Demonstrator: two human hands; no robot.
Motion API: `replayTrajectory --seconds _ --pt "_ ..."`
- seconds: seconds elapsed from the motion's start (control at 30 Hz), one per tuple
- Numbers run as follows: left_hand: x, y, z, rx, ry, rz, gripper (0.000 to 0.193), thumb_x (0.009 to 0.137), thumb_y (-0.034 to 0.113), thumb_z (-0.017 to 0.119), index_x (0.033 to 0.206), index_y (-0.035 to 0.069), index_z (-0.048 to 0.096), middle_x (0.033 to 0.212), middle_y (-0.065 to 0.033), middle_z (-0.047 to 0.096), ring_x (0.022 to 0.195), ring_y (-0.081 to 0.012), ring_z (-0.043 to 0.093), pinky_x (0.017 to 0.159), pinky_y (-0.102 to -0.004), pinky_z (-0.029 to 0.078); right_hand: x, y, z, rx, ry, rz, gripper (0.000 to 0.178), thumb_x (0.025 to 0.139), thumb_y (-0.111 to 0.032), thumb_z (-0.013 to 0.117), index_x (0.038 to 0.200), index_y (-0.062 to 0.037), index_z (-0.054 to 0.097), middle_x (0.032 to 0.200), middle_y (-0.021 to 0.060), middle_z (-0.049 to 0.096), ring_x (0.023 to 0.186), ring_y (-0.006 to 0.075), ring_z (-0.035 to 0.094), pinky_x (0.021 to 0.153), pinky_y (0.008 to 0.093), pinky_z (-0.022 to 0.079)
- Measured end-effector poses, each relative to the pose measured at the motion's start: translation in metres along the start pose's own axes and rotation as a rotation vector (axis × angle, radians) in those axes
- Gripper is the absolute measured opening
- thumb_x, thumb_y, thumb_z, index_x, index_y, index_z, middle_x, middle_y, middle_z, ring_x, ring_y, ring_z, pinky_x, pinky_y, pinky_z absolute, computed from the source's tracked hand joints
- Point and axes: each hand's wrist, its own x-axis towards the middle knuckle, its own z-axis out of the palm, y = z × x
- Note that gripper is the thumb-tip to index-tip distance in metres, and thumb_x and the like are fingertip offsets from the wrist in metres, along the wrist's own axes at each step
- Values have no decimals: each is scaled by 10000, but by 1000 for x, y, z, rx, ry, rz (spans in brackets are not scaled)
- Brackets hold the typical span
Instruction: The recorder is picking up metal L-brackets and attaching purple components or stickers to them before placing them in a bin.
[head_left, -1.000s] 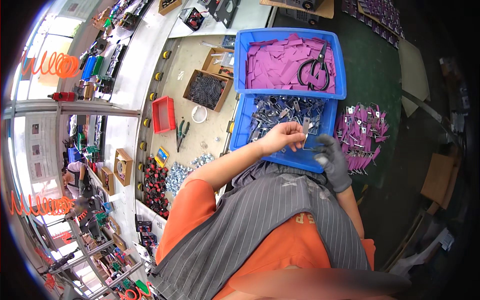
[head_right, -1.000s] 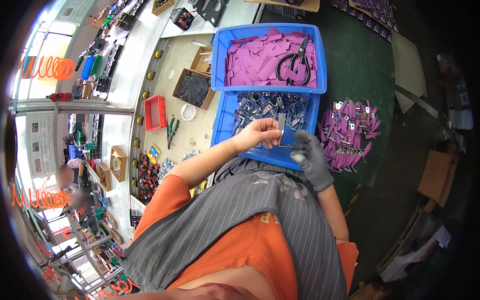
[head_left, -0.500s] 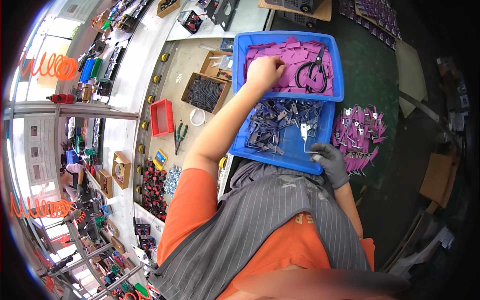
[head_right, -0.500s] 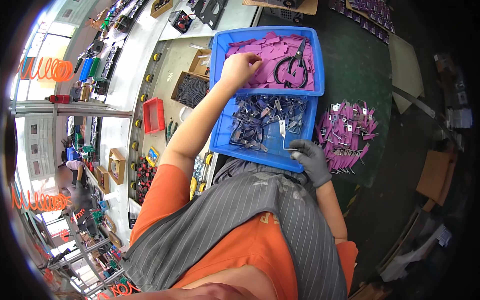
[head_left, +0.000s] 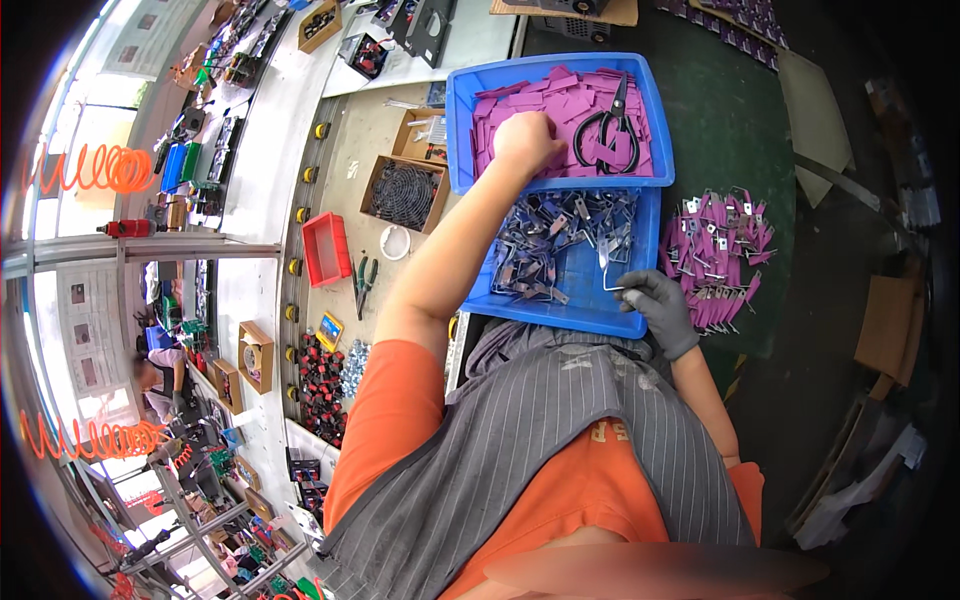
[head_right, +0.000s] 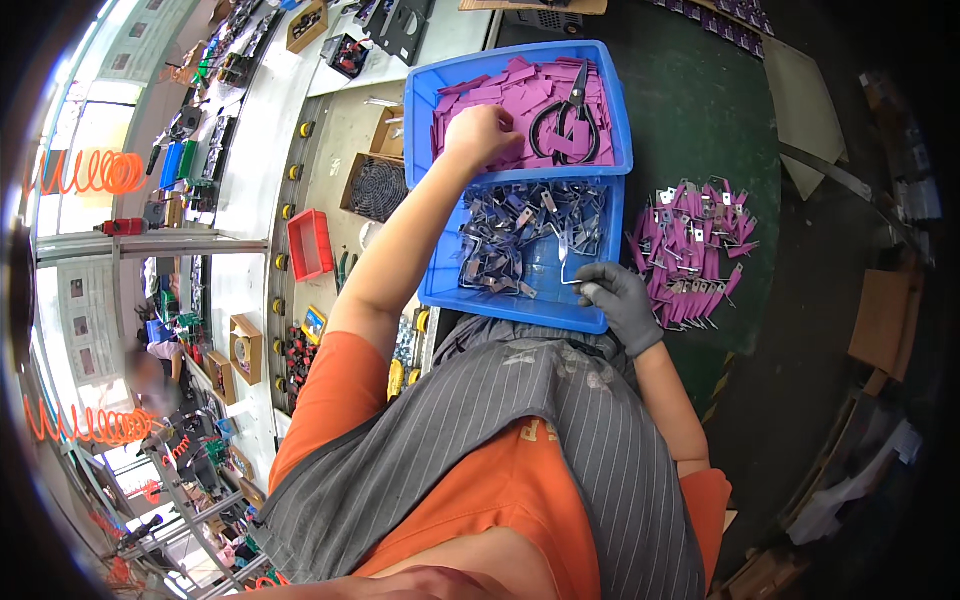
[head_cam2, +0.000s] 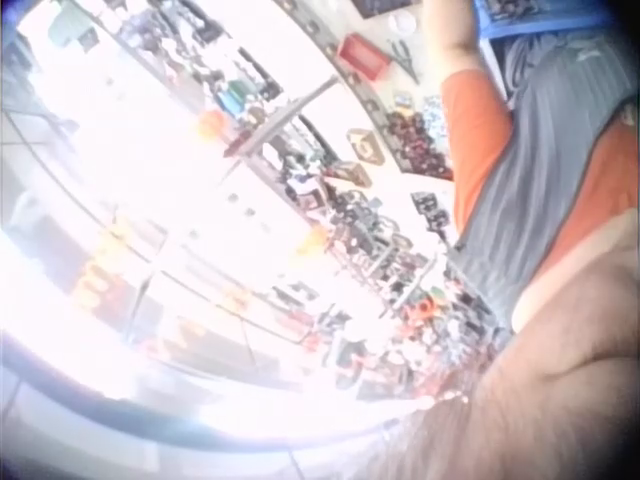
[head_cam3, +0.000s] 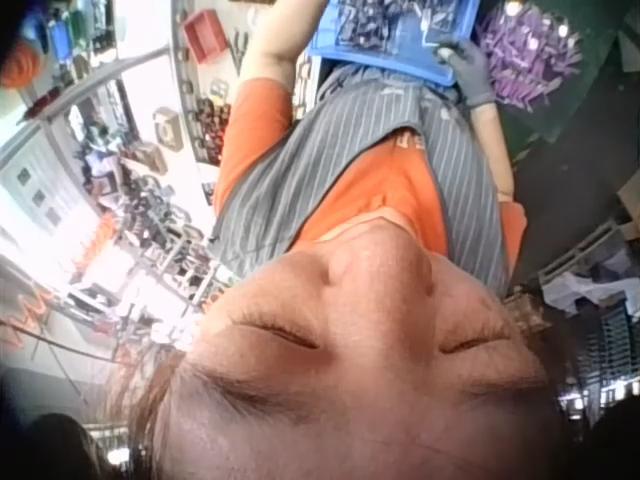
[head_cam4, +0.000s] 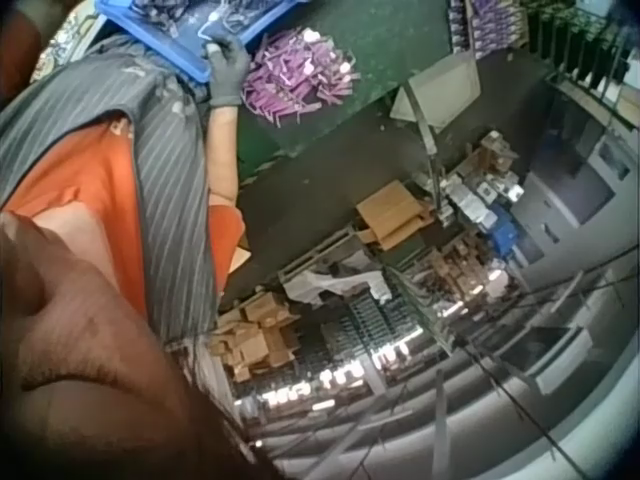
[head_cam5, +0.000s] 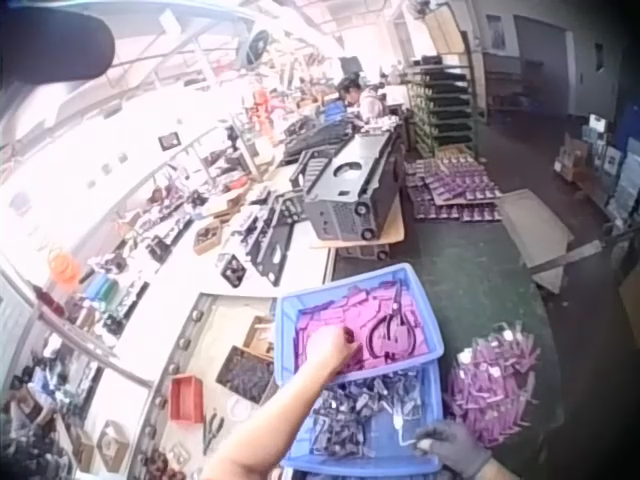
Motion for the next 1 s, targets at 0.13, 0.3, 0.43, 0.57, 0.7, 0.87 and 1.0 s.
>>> replayTrajectory --seconds 0.13,0.3,0.43,0.57,0.7,0.87,1.0 --pt "5 1 1 -236 1 -38 223 652 311 699 800 144 716 778 -90 678 757 -253 656 711 -349 515 0 0 0 -15 -6 -18 194 834 -14 530 1020 18 576 912 74 613 848 143 614 720 264 521" --pt "-2 -27 -7 -634 69 -60 211 771 211 675 892 40 706 781 -60 692 682 -125 639 676 -261 498 1 5 -2 -2 -18 -37 179 840 -17 526 1009 13 578 924 74 611 850 144 614 714 265 522" --pt "-22 -20 -29 -1032 2 -157 135 821 105 632 885 -11 658 762 -42 650 681 -120 628 581 -222 487 -2 7 -2 25 -26 -73 166 861 -30 526 1017 2 570 941 63 610 860 139 615 703 253 520" --pt "-65 -2 -27 -1467 -86 -129 143 865 77 589 996 19 584 846 -34 630 698 -99 604 570 -189 485 -8 2 -4 63 -3 -56 179 871 -41 529 1045 -11 558 950 54 614 858 132 619 695 240 516" --pt "-122 21 -14 -1425 -227 -108 154 866 102 604 985 6 627 781 -6 625 626 -64 563 510 -186 455 -25 -28 -3 62 110 -137 198 864 -30 537 1060 -19 561 950 62 632 814 111 619 667 219 508" --pt "-155 33 12 -1282 -114 67 111 777 87 710 846 5 683 829 -8 665 557 -13 465 469 -171 351 -49 -76 4 54 56 -352 198 838 38 532 1028 8 576 922 92 638 769 92 601 641 207 489" --pt "-166 41 3 -918 -1 166 93 720 10 728 801 -5 684 848 -50 668 656 -37 531 542 -175 389 -58 -96 12 41 3 -492 184 822 37 557 1006 22 571 922 121 635 781 120 608 672 232 502"
